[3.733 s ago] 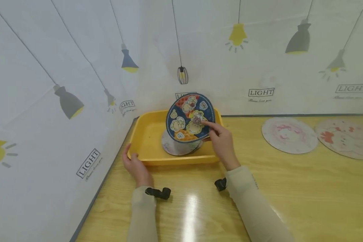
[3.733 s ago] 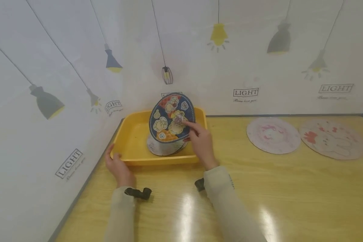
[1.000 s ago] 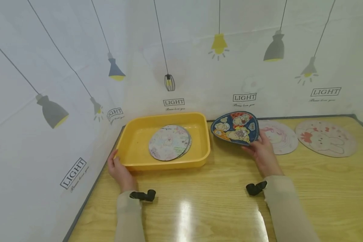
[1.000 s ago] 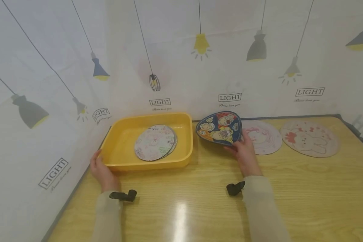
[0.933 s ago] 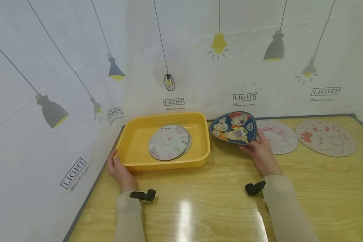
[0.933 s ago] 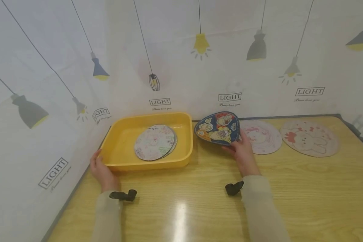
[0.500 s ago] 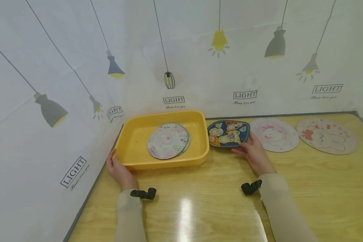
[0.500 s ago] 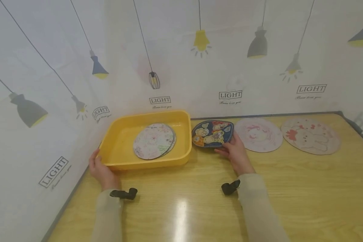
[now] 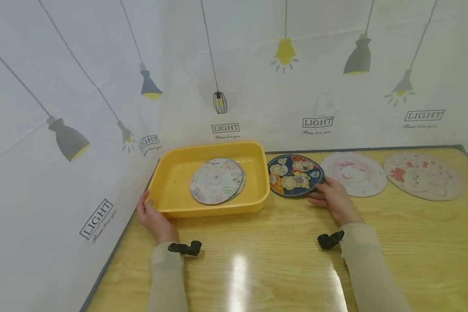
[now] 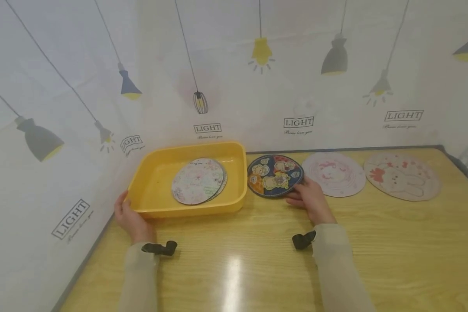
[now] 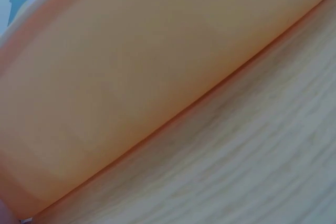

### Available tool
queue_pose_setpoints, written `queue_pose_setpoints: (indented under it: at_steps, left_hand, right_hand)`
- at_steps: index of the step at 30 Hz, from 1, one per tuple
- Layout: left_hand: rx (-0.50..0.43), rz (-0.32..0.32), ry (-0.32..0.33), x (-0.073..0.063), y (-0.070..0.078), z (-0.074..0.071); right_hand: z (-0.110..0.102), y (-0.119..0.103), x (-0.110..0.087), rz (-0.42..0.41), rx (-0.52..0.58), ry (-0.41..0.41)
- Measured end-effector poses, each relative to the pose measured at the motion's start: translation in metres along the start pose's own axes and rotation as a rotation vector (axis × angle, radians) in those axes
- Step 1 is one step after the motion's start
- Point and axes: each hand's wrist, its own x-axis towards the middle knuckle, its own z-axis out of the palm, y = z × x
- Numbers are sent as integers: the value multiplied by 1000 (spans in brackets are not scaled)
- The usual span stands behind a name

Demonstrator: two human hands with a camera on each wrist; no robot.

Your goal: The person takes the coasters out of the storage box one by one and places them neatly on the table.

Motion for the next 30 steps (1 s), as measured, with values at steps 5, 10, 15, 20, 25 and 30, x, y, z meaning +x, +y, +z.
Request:
queue_pose_setpoints:
  at_steps: [5, 10, 15, 20, 25, 30]
  left_hand:
    - [-5, -2, 25, -2, 3, -6]
    - [8, -31, 24, -4, 4, -7]
    - [5, -28, 8, -5, 3, -3]
    - [1, -12, -13, -4, 2, 2]
    - [47, -20, -14, -3, 1, 5]
    - [34, -20, -18, -2, 1, 6]
  right_hand:
    - [0, 2, 0, 47, -42, -16]
    - [-1, 0, -2, 90, -70, -19]
    - [-4, -3, -5, 103, -62, -54]
    - [-6, -7, -6, 117, -9, -74]
    - [-8, -10, -5, 131, 22, -87]
    - [-9, -14, -3, 154, 29, -85]
